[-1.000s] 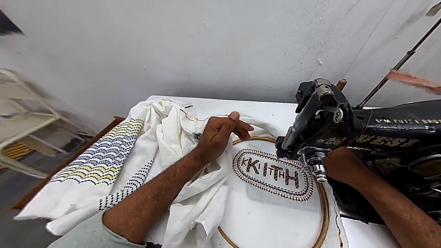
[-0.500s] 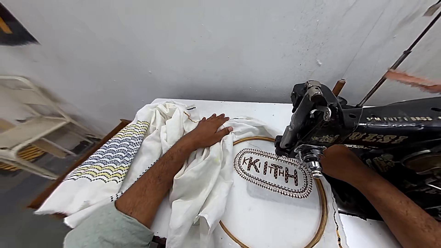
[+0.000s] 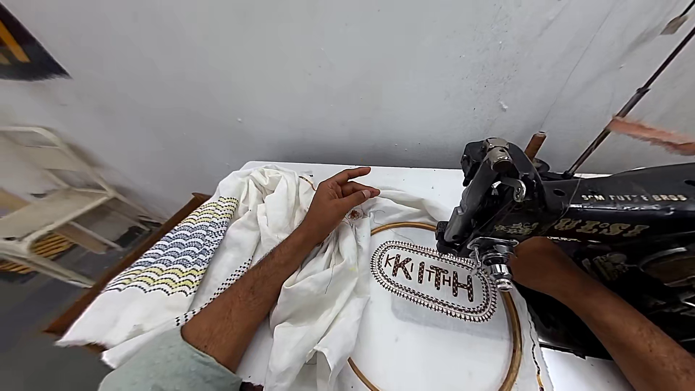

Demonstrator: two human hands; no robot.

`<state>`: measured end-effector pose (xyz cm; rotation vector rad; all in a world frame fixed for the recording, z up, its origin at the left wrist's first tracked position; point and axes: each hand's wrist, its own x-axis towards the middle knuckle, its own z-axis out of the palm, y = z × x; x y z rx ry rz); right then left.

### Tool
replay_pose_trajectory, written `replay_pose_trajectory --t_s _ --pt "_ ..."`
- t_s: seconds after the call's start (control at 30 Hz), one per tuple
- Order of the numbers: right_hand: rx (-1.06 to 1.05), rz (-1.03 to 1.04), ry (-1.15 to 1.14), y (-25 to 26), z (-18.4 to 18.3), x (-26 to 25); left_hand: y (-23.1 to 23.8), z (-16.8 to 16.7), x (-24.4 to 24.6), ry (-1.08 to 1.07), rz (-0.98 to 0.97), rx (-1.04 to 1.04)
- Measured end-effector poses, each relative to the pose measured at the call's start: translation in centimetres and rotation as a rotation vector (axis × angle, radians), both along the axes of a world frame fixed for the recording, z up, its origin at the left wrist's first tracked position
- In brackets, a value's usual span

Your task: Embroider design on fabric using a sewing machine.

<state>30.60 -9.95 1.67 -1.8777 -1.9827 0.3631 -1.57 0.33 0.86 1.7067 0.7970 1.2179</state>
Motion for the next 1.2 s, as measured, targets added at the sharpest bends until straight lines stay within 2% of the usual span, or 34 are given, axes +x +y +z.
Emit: replay_pose_trajectory --t_s 0.53,0.6,0.7,0.77,0.93,1.2 --pt "0.012 0.008 -0.008 0.0 -0.1 0.0 0.6 -0.7 -0.4 0.055 -0.03 0.043" --pt "0.033 0.024 -0.004 0.0 -0.1 0.1 0.7 -0.8 -0.4 0.172 -0.008 0.112" --pt "0.024 0.021 -0.001 -0.1 0.0 -0.1 1.1 -1.4 -0.5 0.564 0.018 0.298" --pt "0.035 0.02 0.003 -0.1 0.0 -0.1 1.4 -1.7 -0.6 0.738 -0.034 0.317" --pt "0.037 0.018 -0.008 -0.2 0.1 -0.2 1.4 -1.2 -1.0 0.828 -0.078 0.276" --pt "0.008 0.001 -0.033 -0.1 0.2 -0.3 1.5 -1.3 -1.1 0.835 -0.098 0.33"
